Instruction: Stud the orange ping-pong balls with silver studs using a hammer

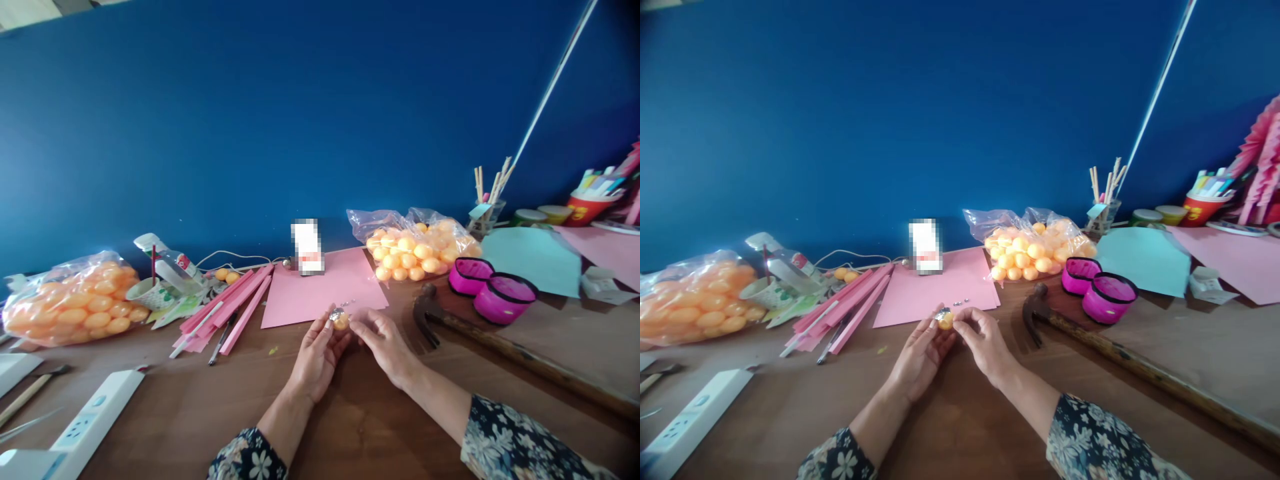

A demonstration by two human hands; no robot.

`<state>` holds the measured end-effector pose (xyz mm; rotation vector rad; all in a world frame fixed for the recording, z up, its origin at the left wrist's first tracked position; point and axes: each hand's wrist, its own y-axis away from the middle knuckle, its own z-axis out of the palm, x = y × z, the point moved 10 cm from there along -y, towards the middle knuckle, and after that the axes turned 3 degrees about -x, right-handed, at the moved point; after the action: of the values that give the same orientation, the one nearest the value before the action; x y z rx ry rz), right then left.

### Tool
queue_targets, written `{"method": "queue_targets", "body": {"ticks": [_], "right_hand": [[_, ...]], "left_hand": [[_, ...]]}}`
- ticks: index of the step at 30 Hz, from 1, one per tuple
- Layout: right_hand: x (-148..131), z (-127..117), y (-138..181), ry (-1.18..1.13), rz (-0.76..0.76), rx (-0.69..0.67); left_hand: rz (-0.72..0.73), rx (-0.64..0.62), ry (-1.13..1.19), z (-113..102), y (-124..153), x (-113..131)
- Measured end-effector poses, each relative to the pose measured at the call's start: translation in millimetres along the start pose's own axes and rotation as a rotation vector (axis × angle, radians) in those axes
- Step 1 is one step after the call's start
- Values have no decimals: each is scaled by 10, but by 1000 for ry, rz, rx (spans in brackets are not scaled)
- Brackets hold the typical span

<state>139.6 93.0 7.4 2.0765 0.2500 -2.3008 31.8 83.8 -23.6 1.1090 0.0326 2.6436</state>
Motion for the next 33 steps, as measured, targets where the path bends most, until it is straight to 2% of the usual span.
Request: {"method": "queue_targets", "body": {"ticks": [11,20,33], "right_hand": [[39,25,-6,-3,-3,-42],[47,30,-6,14,0,-56],[35,54,7,6,36,-83]], "left_hand": [[41,-58,-56,95,-6,15],[47,-8,-59,42,1,28],[72,-10,-82,60,6,49]]}}
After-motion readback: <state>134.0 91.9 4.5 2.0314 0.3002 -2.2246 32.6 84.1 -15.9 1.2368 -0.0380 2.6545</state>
